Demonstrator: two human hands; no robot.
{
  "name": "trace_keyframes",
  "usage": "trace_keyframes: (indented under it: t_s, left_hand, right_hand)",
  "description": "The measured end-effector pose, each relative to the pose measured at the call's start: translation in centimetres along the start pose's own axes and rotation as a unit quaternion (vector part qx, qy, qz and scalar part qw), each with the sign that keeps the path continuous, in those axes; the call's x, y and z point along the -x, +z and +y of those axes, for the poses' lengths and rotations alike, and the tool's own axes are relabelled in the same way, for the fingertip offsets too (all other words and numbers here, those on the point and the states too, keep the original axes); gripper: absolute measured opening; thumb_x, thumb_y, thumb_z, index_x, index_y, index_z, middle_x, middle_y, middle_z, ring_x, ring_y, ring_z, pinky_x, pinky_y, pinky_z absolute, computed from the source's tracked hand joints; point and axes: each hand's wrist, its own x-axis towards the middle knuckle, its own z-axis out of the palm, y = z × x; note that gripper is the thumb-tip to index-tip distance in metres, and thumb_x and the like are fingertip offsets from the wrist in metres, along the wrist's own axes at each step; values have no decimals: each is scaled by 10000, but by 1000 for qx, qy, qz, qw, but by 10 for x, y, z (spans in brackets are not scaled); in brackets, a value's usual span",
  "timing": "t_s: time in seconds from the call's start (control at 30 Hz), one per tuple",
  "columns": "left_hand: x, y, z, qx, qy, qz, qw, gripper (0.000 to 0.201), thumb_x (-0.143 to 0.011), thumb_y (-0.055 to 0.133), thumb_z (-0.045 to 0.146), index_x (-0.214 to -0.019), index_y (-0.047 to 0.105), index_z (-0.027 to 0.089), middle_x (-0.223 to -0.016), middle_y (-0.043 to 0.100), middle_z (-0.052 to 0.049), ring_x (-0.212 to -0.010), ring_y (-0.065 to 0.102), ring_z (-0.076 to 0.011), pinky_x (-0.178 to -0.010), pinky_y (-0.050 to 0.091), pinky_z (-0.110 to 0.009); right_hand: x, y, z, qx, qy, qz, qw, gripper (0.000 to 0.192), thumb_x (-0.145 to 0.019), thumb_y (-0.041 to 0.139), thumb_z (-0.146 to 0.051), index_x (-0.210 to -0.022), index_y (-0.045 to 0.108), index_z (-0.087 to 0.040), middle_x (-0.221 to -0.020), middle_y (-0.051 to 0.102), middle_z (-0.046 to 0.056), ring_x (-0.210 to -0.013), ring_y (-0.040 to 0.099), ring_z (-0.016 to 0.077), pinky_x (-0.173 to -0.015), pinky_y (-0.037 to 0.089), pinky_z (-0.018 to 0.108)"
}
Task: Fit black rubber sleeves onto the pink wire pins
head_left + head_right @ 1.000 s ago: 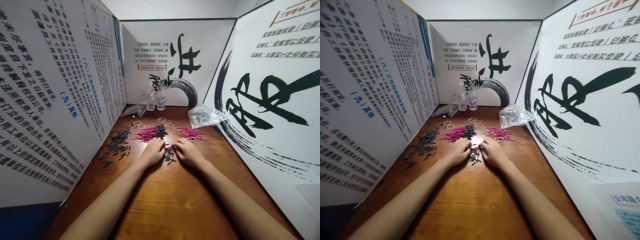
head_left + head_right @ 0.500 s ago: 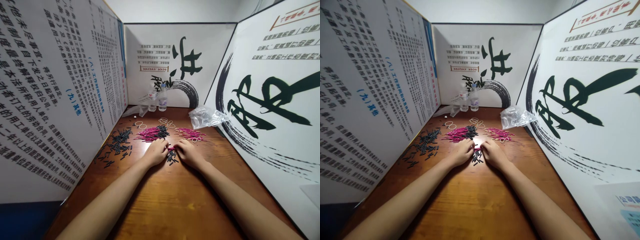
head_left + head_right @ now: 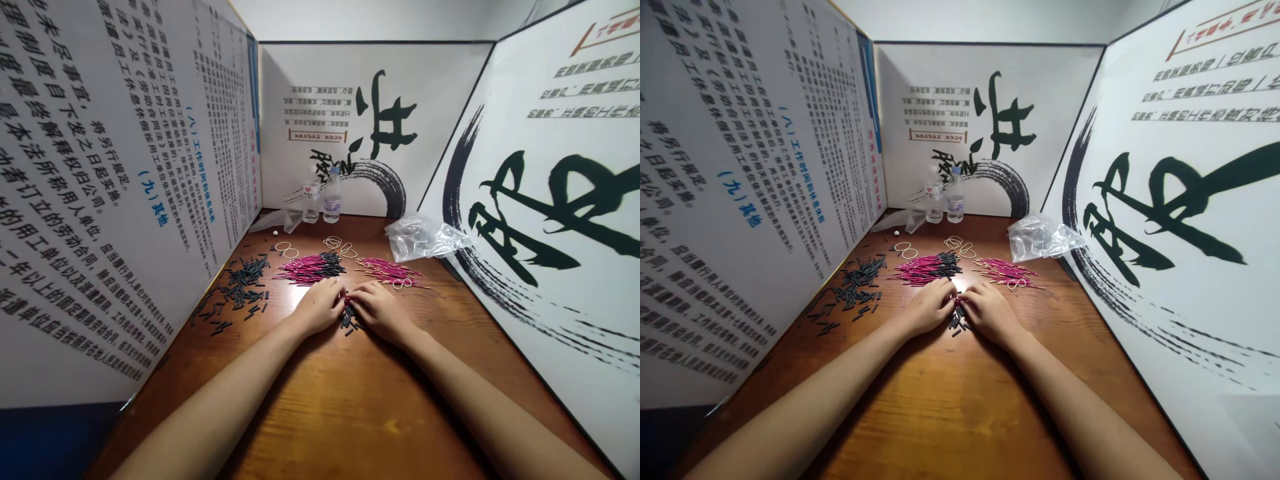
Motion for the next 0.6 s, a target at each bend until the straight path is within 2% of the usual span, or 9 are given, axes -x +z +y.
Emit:
trace_keyframes:
  t_s: [0.2, 0.3, 0.4, 0.5, 0.6]
  left_hand:
    - [-2, -4, -3, 137, -48, 60, 988, 76, -875, 454, 192, -849, 525, 186, -877, 580, -33, -841, 520, -179, -762, 418, -300]
    - [-2, -6, -6, 240, -73, 94, 964, 40, -845, 476, 182, -863, 512, 180, -859, 568, -21, -820, 522, -162, -748, 423, -282]
    - [-2, -5, -8, 327, -93, 125, 932, 117, -798, 492, 139, -908, 483, 176, -847, 540, -9, -789, 513, -143, -723, 422, -261]
    - [-2, -3, -9, 354, -104, 122, 921, 162, -792, 499, 140, -946, 469, 178, -813, 522, 3, -751, 504, -134, -695, 416, -252]
    - [-1, -2, -9, 353, -99, 117, 923, 107, -834, 495, 203, -937, 478, 181, -816, 523, 2, -753, 502, -135, -698, 413, -251]
  right_hand:
    - [-16, 1, 0, 33, -10, 17, 999, 187, -900, 474, -180, -896, 660, -195, -870, 662, 93, -848, 526, 236, -791, 432, 389]
    - [-14, 0, 3, 8, 5, 36, 999, 194, -916, 460, -201, -878, 650, -202, -854, 656, 79, -834, 525, 225, -775, 432, 368]
    - [-8, -1, 9, -31, 41, 63, 997, 197, -931, 457, -257, -884, 641, -206, -852, 662, 65, -823, 540, 215, -770, 435, 360]
    - [-6, -1, 11, -55, 66, 81, 993, 213, -933, 454, -288, -878, 643, -205, -843, 665, 65, -814, 555, 213, -752, 442, 356]
    - [-7, -2, 7, -61, 70, 75, 993, 214, -925, 461, -298, -860, 646, -210, -834, 669, 57, -793, 564, 206, -733, 446, 348]
